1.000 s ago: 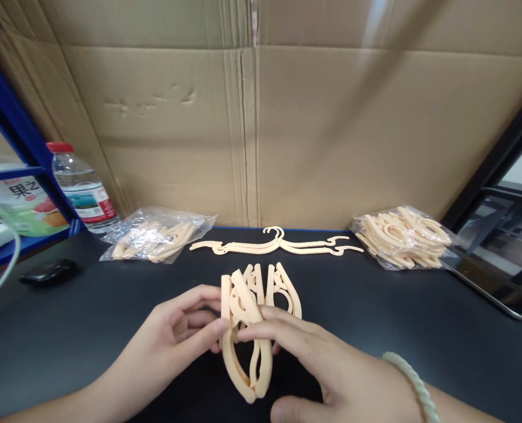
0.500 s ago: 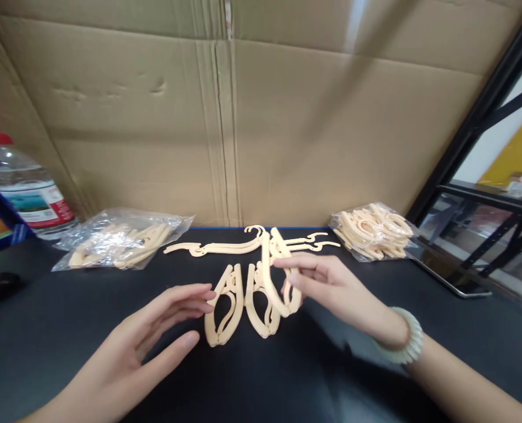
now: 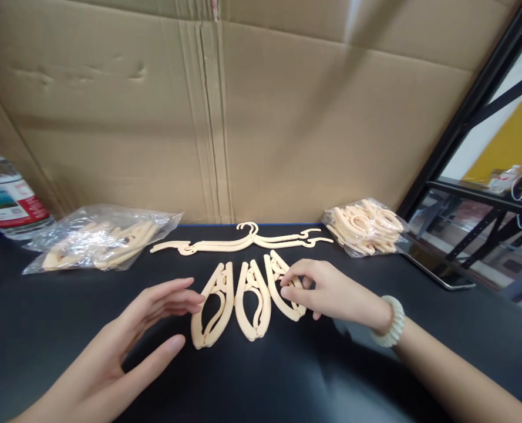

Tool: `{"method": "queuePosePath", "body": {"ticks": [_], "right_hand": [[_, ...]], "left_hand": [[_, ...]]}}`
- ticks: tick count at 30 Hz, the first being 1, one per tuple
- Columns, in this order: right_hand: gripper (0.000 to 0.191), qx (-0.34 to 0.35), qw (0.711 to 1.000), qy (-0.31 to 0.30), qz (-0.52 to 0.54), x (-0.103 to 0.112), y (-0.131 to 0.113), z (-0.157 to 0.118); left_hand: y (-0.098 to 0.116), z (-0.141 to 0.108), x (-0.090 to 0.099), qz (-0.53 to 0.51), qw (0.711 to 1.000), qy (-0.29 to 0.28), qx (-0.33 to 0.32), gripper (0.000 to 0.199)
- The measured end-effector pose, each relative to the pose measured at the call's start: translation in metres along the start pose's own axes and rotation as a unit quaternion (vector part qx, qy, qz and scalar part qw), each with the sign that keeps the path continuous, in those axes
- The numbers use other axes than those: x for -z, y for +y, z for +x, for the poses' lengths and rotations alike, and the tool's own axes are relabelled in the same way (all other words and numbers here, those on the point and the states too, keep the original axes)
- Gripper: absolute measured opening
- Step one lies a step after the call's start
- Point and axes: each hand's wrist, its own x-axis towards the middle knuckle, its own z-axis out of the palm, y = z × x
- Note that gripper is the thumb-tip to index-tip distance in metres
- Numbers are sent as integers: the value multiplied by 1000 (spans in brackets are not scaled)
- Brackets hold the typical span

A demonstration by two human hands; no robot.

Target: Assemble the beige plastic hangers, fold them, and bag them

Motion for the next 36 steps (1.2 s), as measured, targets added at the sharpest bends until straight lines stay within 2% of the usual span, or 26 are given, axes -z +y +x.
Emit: {"method": "queuePosePath", "body": {"ticks": [2,5,8,10,13,17,21,27,31,36], "right_hand": [[40,0,1000,-7,-28,4,-2,-5],[38,4,996,-20,-83,8,-5,-10],[35,52,987,5,-151,10,-7,-12],[39,93,979,16,-179,11,-9,-14],[51,132,974,-44,-180,10,-14,-17],[59,176,961,-120,-174,7,-22,-20],[54,209,951,-150,-171,2,-26,-21],[49,222,950,-133,-174,2,-27,-19],[39,220,950,-158,-156,9,-26,-20],[48,208,952,-164,-153,15,-28,-26]], "left_hand": [[-1,0,1,3,1000,3,4,47],[2,2,5,39,999,-24,3,48],[9,4,10,89,993,-72,-38,44],[14,3,10,115,984,-112,-78,47],[17,-3,4,136,968,-167,-126,60],[13,-11,-7,156,960,-176,-152,64],[8,-14,-9,186,953,-185,-149,58],[15,-10,-1,167,962,-178,-123,55],[23,-1,8,179,949,-233,-113,54],[26,3,11,171,950,-237,-114,55]]}}
